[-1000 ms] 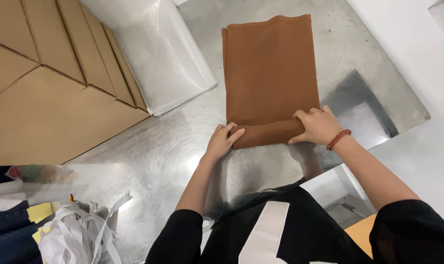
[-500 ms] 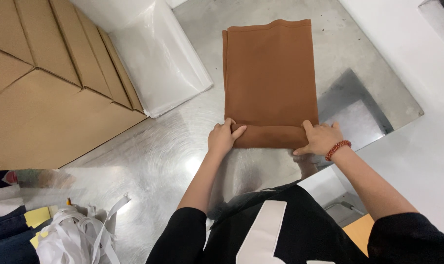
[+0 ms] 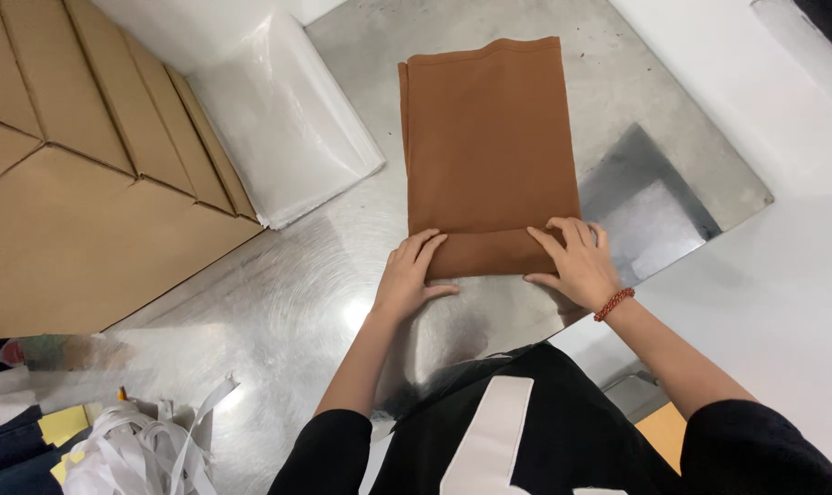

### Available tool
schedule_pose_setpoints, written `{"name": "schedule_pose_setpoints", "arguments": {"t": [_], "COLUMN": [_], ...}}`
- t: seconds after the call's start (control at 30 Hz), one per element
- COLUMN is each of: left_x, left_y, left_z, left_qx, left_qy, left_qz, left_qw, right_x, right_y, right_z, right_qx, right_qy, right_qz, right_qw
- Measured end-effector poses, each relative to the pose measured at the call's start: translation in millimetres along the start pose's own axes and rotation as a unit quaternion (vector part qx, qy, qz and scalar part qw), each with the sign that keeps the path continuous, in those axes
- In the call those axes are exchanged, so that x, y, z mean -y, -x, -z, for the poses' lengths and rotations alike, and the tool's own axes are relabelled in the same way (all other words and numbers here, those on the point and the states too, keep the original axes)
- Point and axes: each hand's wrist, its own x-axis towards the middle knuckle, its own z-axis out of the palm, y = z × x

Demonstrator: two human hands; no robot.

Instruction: The person takes several brown skirts from a clothing rack, removes them from hangers, and folds them neatly on a metal table. The person handles the garments one at a time, smoothing and folding them into compact rectangles before stacking them.

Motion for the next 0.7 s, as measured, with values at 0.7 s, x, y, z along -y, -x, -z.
{"name": "schedule_pose_setpoints", "arguments": {"t": [0.7], "left_x": [10.9], "left_y": [-83.8], "left_z": [18.7], "left_qx": [0.008], "left_qy": [0.091], "left_qz": [0.331], "left_qw": [0.939], "right_x": [16.1], "right_y": [-75.0], "right_z": [4.5], "right_qx": [0.000], "right_qy": [0.023], "right_qz": [0.009], "right_qw": [1.000]}}
